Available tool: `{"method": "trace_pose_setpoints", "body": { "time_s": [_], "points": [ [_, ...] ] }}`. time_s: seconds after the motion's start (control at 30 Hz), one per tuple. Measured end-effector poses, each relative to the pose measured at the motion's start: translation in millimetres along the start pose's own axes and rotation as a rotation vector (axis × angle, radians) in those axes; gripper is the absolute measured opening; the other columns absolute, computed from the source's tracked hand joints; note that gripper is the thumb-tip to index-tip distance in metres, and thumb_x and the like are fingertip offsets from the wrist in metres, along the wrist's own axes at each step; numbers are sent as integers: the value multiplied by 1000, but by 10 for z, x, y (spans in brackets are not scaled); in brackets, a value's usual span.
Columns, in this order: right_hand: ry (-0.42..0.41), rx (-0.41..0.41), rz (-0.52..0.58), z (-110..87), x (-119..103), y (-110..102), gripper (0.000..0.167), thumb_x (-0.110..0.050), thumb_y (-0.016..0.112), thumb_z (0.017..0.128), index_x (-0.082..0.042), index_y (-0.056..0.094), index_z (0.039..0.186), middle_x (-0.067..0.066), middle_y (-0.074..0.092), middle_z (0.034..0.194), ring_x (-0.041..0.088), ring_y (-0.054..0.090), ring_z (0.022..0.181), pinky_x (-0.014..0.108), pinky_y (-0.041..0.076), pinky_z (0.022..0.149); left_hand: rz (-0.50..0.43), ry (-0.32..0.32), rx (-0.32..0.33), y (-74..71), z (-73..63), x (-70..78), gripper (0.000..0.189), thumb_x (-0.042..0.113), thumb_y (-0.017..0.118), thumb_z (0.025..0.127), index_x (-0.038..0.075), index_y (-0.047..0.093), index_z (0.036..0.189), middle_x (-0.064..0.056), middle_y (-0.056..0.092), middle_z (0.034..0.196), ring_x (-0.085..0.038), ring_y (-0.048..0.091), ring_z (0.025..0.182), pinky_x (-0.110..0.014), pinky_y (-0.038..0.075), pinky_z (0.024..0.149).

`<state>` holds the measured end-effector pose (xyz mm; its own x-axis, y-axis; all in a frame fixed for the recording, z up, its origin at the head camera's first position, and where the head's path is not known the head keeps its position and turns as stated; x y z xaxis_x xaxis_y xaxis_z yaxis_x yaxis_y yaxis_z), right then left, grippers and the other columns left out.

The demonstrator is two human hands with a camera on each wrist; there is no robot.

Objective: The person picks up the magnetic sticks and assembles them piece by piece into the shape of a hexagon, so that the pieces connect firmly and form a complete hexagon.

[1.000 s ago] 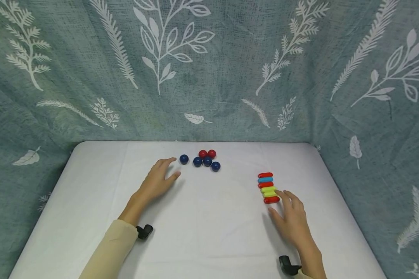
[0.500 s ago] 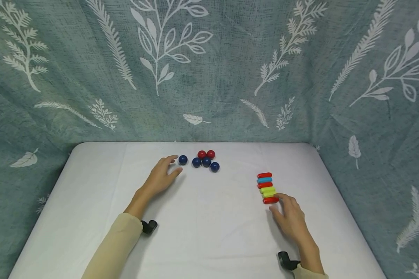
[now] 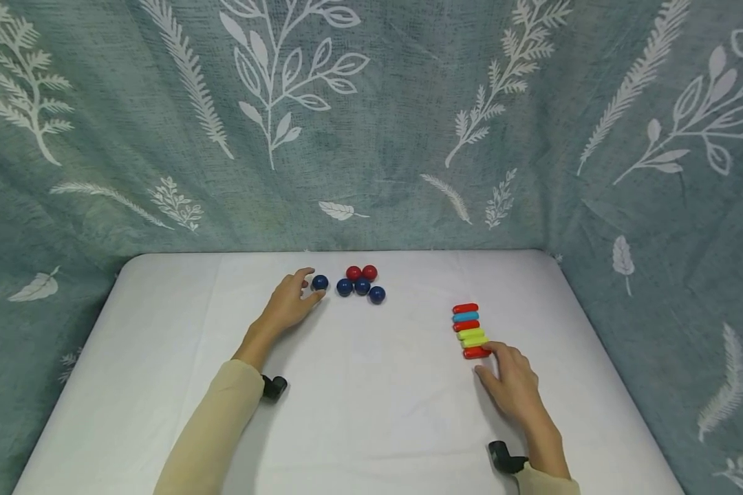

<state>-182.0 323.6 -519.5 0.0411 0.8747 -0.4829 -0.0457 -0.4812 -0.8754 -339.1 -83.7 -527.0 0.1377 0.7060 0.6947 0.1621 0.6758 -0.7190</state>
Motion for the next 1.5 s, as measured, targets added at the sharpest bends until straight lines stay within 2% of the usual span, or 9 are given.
{"method": "trace_pose_setpoints", "body": {
  "time_s": [0.2,0.33,0.6,0.93,1.1,1.23,1.5],
  "points": [
    [9,-1,-19,28,-2,12,48,-15,70,93,1,51,134,29,49,134,47,42,125,71,30,97,47,-8,-12,24,56,-12,62,41,62,99,14,43,150,-22,54,121,-38,55,109,-54,45,90],
    [18,-5,-18,46,-2,34,44,-15,69,93,1,53,131,29,50,133,46,42,124,71,30,97,95,-36,-20,42,75,-46,58,43,58,100,17,44,150,-20,51,119,-36,54,105,-52,45,86],
    [21,20,-78,42,12,32,36,-12,72,91,0,57,122,30,51,127,46,45,118,68,35,93,107,-65,-29,58,82,-21,52,41,57,102,16,48,147,-19,51,117,-35,54,103,-51,45,86],
    [14,17,-126,74,-18,20,31,-12,71,91,-2,61,118,29,50,127,46,45,116,67,36,91,90,-48,28,22,67,-9,48,33,61,101,10,53,142,-20,54,114,-35,55,102,-50,45,85],
    [16,5,-143,79,-14,54,31,-13,72,91,-1,62,118,29,51,127,46,45,116,67,37,90,77,-38,47,16,3,-53,48,28,62,101,4,52,141,-17,57,111,-33,56,99,-47,46,85],
    [7,6,-148,76,-34,55,33,-13,73,91,0,62,119,30,52,125,47,47,115,68,37,90,85,-13,54,-13,-76,-30,47,26,63,100,2,53,139,-16,57,108,-29,55,93,-45,45,81],
    [-42,11,-124,43,-222,-6,35,-14,75,90,0,63,119,27,56,118,45,51,109,60,42,87,90,21,29,-47,-343,19,45,28,65,99,4,57,137,-11,56,101,-23,51,84,-39,43,72]
  ]
}}
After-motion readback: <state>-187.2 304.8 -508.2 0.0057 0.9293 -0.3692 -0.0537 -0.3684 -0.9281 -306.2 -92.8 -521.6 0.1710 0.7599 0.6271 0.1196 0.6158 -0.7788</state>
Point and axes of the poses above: each hand's wrist, its own z-axis towards the middle knuckle, its own y-axis out of the palm, x = y × z, the point moved 10 cm from there along z, towards the middle knuckle
